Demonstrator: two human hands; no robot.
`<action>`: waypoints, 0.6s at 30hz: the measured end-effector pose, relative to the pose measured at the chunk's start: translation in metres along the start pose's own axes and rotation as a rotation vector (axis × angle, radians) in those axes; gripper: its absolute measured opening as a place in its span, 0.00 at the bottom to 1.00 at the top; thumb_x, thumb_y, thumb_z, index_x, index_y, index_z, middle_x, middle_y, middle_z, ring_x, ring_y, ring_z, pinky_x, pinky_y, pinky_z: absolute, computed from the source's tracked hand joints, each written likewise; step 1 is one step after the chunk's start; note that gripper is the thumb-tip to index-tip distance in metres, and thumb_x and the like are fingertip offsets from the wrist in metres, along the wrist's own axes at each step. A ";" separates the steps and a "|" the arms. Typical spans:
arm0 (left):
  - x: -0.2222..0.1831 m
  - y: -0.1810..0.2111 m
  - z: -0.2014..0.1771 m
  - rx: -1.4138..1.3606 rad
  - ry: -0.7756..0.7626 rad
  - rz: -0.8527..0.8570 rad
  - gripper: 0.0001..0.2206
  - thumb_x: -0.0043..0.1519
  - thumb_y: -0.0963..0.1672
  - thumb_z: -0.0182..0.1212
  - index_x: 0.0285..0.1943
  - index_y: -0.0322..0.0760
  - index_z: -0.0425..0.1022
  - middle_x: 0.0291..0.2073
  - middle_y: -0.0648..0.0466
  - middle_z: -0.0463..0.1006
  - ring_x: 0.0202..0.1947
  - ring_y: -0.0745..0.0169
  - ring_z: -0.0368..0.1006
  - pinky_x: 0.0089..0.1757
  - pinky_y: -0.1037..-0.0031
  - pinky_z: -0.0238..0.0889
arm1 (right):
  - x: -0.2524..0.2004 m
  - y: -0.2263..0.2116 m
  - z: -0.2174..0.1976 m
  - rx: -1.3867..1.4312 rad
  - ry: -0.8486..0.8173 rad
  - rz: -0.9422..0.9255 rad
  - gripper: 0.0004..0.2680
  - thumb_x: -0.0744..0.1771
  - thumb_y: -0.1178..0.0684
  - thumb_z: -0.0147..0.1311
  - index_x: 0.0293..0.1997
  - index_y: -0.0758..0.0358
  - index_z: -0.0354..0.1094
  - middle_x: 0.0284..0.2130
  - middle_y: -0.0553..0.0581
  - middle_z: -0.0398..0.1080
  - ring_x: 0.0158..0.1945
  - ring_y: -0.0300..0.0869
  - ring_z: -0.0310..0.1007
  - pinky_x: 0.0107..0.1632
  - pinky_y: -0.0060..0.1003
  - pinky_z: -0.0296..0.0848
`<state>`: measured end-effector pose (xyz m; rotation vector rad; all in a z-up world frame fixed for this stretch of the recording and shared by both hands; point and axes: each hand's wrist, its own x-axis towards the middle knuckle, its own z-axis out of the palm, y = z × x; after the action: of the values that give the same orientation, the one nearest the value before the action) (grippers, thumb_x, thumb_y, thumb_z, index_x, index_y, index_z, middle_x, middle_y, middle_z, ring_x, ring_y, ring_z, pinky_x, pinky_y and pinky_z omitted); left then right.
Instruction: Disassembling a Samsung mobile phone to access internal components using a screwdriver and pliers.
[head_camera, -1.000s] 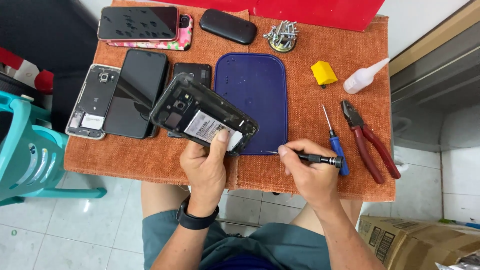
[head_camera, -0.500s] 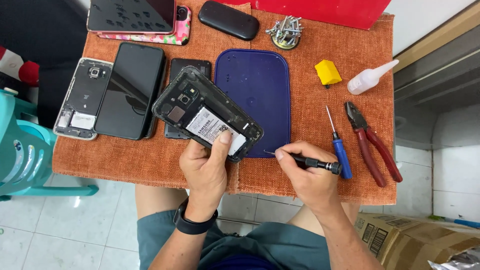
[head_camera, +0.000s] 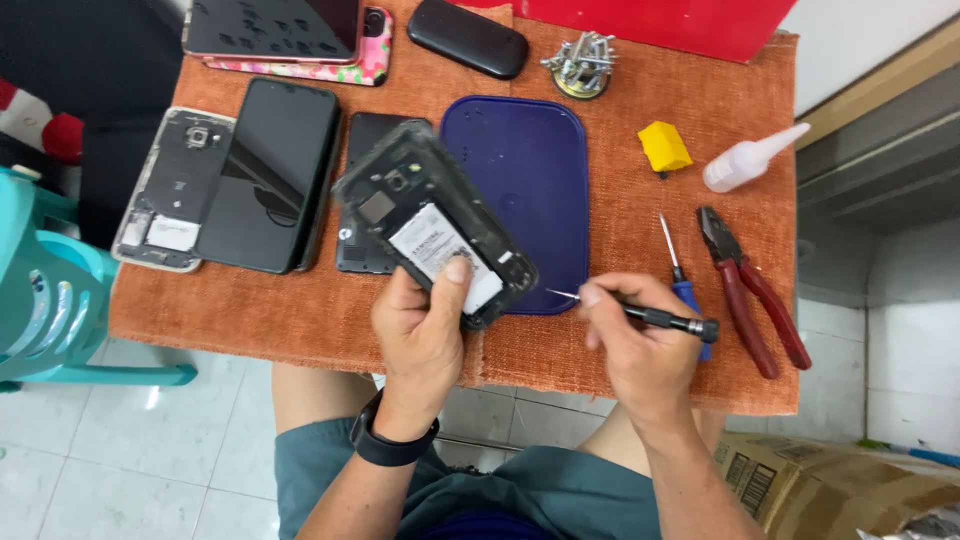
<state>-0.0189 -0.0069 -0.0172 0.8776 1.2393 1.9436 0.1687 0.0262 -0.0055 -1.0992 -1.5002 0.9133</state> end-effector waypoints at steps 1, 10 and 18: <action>0.001 -0.001 0.000 -0.035 -0.014 -0.013 0.06 0.67 0.39 0.59 0.47 0.25 0.77 0.30 0.43 0.83 0.31 0.68 0.74 0.34 0.72 0.74 | -0.001 0.002 -0.001 0.013 0.022 0.021 0.02 0.65 0.66 0.58 0.38 0.72 0.74 0.20 0.64 0.72 0.17 0.38 0.69 0.23 0.30 0.69; 0.004 0.017 0.002 -0.126 -0.107 -0.045 0.07 0.68 0.40 0.57 0.45 0.26 0.76 0.29 0.41 0.83 0.30 0.68 0.75 0.32 0.71 0.74 | -0.003 0.015 0.002 0.088 0.059 0.072 0.02 0.67 0.65 0.58 0.41 0.74 0.73 0.22 0.65 0.72 0.16 0.39 0.69 0.22 0.30 0.70; 0.003 0.027 0.004 -0.151 -0.166 -0.034 0.08 0.69 0.42 0.56 0.47 0.28 0.76 0.31 0.41 0.83 0.32 0.69 0.74 0.36 0.72 0.74 | -0.002 0.006 0.005 0.016 0.045 0.064 0.04 0.66 0.65 0.61 0.41 0.75 0.72 0.22 0.65 0.73 0.18 0.39 0.70 0.23 0.30 0.71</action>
<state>-0.0222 -0.0113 0.0096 0.9135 0.9926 1.8696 0.1651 0.0261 -0.0126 -1.1552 -1.4256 0.9371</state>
